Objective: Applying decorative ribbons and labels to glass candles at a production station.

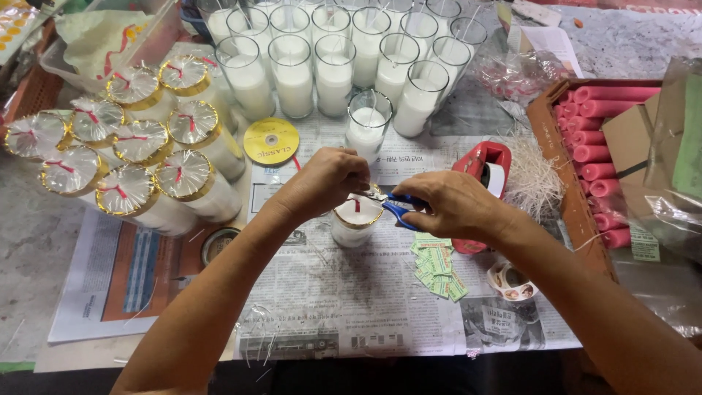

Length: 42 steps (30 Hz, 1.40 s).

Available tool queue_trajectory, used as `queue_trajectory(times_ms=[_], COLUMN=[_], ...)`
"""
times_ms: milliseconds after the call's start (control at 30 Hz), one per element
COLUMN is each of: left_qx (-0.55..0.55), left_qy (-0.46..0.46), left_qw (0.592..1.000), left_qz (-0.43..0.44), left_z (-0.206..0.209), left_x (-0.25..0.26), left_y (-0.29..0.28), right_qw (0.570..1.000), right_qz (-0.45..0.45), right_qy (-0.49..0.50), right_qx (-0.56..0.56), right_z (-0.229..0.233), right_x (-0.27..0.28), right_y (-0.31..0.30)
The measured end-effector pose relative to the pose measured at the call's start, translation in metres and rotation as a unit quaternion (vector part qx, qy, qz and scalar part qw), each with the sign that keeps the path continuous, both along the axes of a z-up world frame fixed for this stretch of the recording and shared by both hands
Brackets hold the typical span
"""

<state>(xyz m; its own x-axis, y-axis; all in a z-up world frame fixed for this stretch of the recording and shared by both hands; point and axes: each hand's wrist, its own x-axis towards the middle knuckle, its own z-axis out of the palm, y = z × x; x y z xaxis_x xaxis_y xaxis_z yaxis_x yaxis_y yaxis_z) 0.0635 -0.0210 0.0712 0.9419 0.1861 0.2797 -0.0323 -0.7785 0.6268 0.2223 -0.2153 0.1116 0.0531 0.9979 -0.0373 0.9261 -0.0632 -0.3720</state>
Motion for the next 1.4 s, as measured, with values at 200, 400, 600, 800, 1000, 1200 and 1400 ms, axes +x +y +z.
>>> queue_trajectory(times_ms=[200, 400, 600, 800, 1000, 1200, 1400], left_qx=[0.015, -0.001, 0.002, -0.062, -0.092, -0.117, -0.144], left_qy=[-0.005, -0.007, -0.022, -0.029, -0.035, -0.016, 0.113], left_qw=[1.0, 1.0, 1.0, 0.998, 0.995, 0.993, 0.969], left_qz=[-0.017, -0.013, -0.02, -0.007, 0.001, 0.014, 0.165], left_z=[-0.005, -0.005, -0.005, 0.013, 0.024, 0.044, -0.043], left_x=[0.011, 0.006, 0.012, -0.002, -0.004, -0.039, -0.13], left_y=[-0.005, -0.004, -0.004, -0.009, -0.014, -0.025, -0.009], right_qw=[0.999, 0.999, 0.999, 0.998, 0.998, 0.992, 0.948], right_qz=[-0.002, 0.005, -0.01, -0.014, -0.014, -0.089, -0.225], right_qy=[-0.034, -0.051, -0.027, 0.005, -0.032, 0.083, 0.224], right_qx=[-0.017, -0.013, -0.021, -0.054, -0.052, 0.025, -0.003], right_z=[0.016, 0.007, 0.016, 0.024, -0.003, 0.01, -0.037], right_x=[-0.009, -0.007, -0.013, -0.014, 0.001, 0.014, 0.0], right_y=[-0.001, 0.004, 0.009, 0.008, 0.014, 0.009, -0.025])
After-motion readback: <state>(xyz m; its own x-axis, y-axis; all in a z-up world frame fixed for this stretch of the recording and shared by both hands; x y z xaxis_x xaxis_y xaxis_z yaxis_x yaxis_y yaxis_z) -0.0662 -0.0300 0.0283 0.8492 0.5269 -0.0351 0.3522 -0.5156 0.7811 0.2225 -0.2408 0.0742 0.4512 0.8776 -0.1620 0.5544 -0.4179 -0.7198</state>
